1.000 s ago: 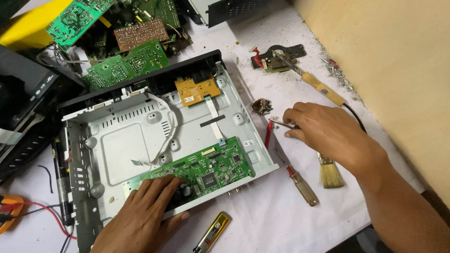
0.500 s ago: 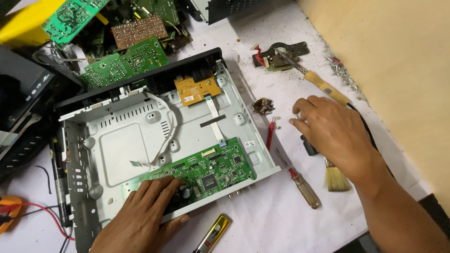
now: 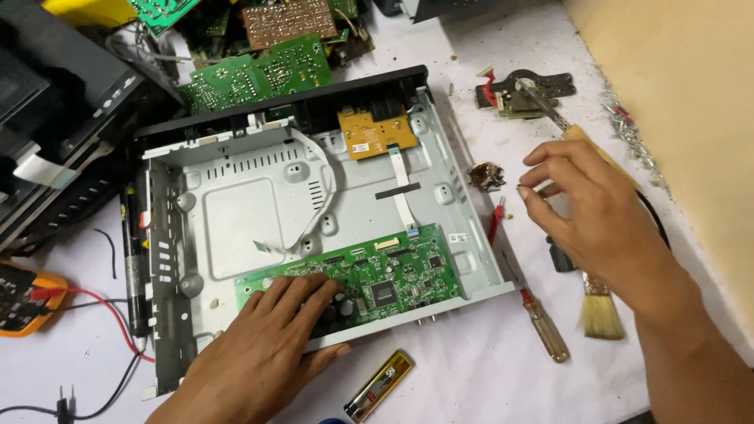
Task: The person works on an opened audio-video receiver chassis on a repair bench. They press and reseat the green main circuit board, lift and inspect a separate board, then position a power supply board into the chassis and route its ribbon cable, finally using a screwdriver on the assembly.
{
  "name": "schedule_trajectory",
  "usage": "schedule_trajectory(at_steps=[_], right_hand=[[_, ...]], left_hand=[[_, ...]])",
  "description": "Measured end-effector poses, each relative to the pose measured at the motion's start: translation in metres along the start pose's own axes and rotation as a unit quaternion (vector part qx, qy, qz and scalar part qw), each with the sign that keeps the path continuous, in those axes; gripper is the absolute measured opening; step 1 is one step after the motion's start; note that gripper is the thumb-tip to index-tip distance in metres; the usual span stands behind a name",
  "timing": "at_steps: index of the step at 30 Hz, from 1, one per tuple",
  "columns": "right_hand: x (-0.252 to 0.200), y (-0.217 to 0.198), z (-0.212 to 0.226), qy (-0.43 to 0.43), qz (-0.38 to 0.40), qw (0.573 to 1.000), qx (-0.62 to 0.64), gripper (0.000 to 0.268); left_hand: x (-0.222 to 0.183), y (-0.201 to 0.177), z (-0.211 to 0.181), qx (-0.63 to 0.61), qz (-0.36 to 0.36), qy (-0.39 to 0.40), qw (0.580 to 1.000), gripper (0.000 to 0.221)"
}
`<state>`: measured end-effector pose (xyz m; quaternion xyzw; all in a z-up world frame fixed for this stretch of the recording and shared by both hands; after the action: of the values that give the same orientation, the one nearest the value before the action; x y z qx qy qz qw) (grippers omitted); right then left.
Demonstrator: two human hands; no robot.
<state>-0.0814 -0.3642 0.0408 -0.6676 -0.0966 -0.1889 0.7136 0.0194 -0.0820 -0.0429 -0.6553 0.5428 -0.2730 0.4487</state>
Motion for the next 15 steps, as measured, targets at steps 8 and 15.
schedule_trajectory(at_steps=[8, 15], right_hand=[[0.018, 0.027, 0.057, -0.102, 0.173, 0.977, 0.068, 0.013], [0.021, 0.062, 0.077, -0.218, 0.173, 0.96, -0.006, 0.03]], left_hand=[[0.0, -0.002, -0.001, -0.019, 0.015, -0.004, 1.0, 0.071], [-0.001, -0.003, -0.003, -0.006, -0.022, 0.009, 1.0, 0.069]])
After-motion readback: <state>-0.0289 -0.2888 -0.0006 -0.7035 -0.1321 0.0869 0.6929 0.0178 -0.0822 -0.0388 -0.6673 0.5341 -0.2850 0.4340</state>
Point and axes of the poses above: each hand's wrist, its own x-axis towards the middle knuckle, its own y-axis out of the palm, z = x × y, the point moved 9 cm from there along x, towards the middle knuckle, and after that the axes turned 10 degrees about -x, right-handed, at the moved point
